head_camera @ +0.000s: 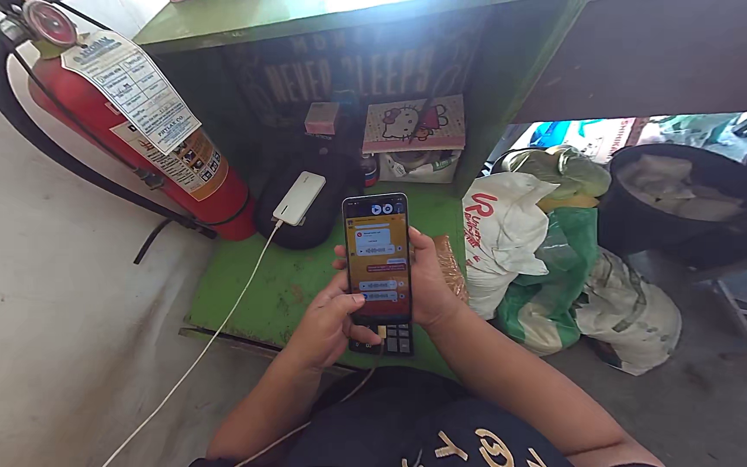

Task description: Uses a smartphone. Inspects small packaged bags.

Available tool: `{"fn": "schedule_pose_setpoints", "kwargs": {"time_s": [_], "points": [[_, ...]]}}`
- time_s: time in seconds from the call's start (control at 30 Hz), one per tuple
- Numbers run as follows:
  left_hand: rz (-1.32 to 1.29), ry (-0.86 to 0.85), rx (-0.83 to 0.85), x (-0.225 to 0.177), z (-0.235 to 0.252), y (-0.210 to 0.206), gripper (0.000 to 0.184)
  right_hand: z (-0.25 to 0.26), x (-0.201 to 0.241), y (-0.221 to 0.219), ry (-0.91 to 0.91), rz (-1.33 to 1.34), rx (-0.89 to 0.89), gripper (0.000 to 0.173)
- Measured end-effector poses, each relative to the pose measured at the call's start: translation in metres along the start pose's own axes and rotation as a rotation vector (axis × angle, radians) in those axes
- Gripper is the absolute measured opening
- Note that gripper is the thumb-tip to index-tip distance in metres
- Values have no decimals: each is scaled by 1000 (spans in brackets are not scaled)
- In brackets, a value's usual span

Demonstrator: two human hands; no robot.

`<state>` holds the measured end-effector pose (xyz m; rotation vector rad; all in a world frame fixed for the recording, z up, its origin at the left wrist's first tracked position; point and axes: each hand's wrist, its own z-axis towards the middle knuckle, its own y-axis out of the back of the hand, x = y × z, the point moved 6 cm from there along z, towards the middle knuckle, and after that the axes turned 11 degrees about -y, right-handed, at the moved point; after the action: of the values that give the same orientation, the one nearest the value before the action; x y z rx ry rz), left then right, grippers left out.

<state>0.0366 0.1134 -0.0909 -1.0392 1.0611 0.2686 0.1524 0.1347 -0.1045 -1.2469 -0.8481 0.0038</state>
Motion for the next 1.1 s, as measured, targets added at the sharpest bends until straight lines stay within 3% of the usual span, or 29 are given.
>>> {"fn": "schedule_pose_setpoints", "kwargs": {"time_s": [0.2, 0.57, 0.83, 0.97, 1.1], "points": [[-27, -5, -106, 2, -1, 8, 34, -9, 4, 2, 19, -285, -379, 69], [-15, -74, -105, -8, -9, 13, 34, -28, -18, -4, 139, -430, -180, 61], [131, -104, -155, -11, -13, 7, 29, -31, -19, -7, 155, -432, -127, 56], [64, -115, -100, -9, -14, 9, 28, -31, -21, -5, 155, -400, -137, 56], [-22, -111, -38, -9, -16, 8, 56, -32, -22, -3, 172, -371, -143, 67]]}}
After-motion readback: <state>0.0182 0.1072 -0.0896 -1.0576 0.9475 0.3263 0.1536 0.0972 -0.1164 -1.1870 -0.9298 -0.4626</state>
